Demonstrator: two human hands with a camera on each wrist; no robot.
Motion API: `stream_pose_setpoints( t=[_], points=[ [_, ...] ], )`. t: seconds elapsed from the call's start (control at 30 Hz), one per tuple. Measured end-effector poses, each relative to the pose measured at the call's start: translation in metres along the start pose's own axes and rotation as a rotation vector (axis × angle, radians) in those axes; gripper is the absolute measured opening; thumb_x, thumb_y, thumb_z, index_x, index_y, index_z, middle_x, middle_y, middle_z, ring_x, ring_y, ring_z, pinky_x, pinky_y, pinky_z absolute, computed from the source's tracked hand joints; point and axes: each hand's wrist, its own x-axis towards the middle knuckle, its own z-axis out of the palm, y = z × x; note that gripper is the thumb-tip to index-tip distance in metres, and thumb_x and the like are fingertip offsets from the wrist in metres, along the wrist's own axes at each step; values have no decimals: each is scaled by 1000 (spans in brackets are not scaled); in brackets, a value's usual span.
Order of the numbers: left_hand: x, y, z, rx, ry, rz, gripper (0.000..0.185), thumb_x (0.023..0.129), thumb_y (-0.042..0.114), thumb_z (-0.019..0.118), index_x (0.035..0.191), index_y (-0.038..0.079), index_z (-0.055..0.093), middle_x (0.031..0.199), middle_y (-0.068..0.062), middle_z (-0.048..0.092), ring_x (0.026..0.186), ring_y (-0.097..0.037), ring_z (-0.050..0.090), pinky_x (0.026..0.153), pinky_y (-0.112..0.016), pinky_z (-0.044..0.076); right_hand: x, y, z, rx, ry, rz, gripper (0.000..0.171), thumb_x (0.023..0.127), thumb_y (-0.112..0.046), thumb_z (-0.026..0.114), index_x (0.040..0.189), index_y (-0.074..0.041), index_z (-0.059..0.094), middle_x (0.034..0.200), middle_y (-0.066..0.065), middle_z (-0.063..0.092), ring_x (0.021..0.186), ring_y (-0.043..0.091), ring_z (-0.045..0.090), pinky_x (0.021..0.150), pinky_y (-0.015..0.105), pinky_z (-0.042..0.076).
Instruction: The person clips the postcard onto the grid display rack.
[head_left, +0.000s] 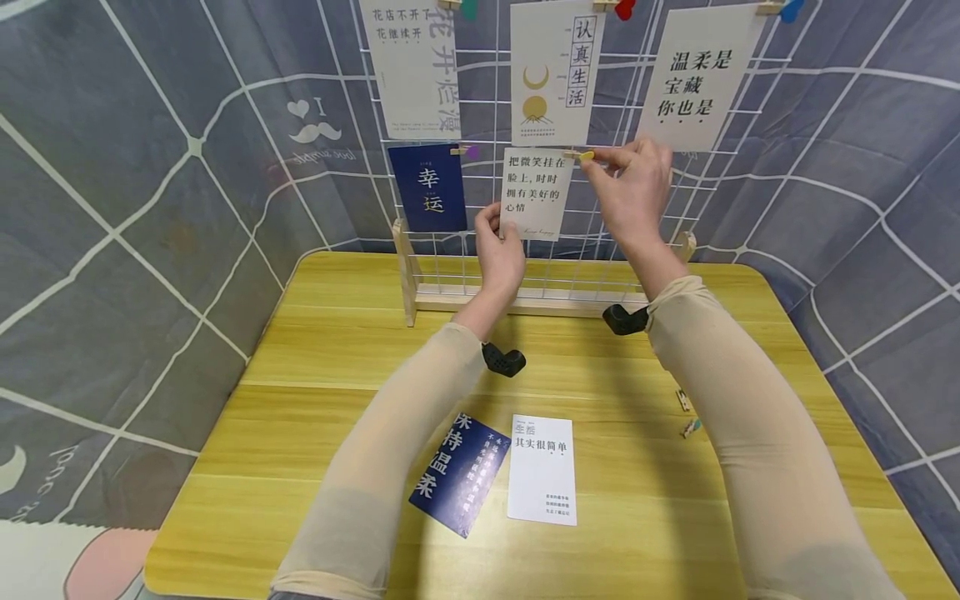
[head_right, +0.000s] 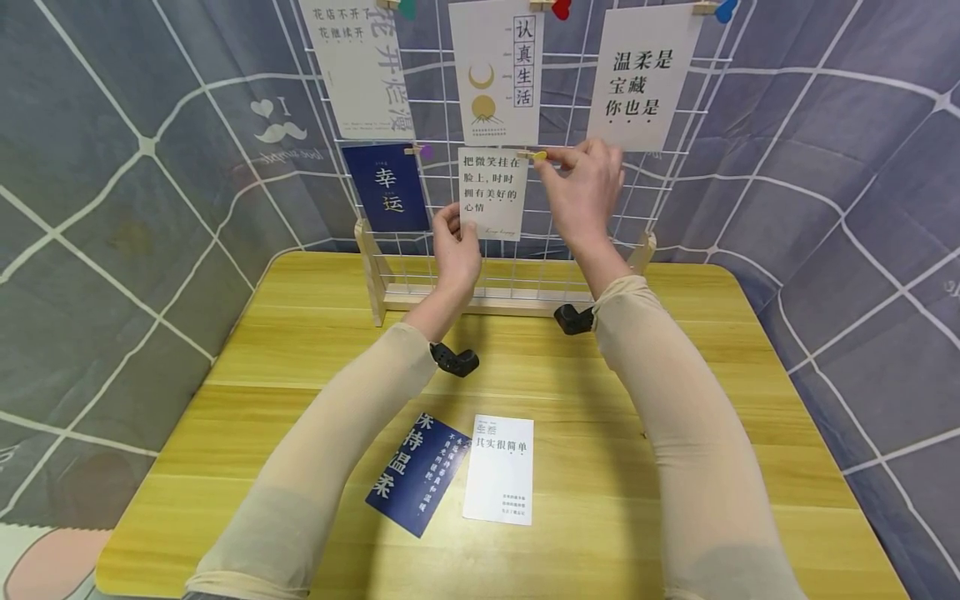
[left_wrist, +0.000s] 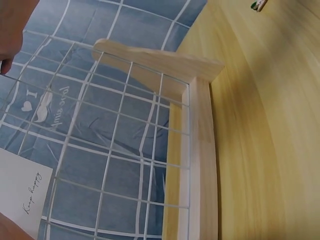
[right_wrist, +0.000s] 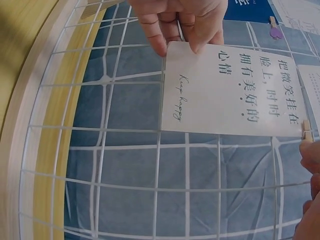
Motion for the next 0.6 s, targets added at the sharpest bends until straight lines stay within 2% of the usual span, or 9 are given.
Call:
stream_pose_setpoints(
  t=[0.2, 0.43, 0.6],
  points=[
    [-3, -2, -2, -4, 22, 24, 33, 107, 0, 43, 139, 7, 44, 127, -6, 49, 105, -13, 47, 87, -19, 42, -5, 6, 2, 45, 31, -42, 29, 97, -32, 72, 122, -17, 77, 97, -6, 48, 106, 17, 40, 97, 31, 32],
    [-4, -5, -7, 8, 37, 38, 37, 104, -4, 45, 140, 7, 46, 133, -6, 46, 115, -16, 46, 96, -20, 40, -11, 13, 3, 88, 69, -87, 30, 98, -30, 71, 124, -17, 76, 97, -7, 49, 104, 18, 39, 91, 31, 33],
    [-4, -6, -9, 10, 38, 31, 37, 104, -3, 45, 140, 8, 46, 134, -5, 45, 118, -16, 44, 99, -20, 39, -16, 17, 4, 96, 89, -111, 29, 97, -27, 73, 123, -15, 77, 101, 3, 56, 103, 21, 41, 94, 33, 33]
  ],
)
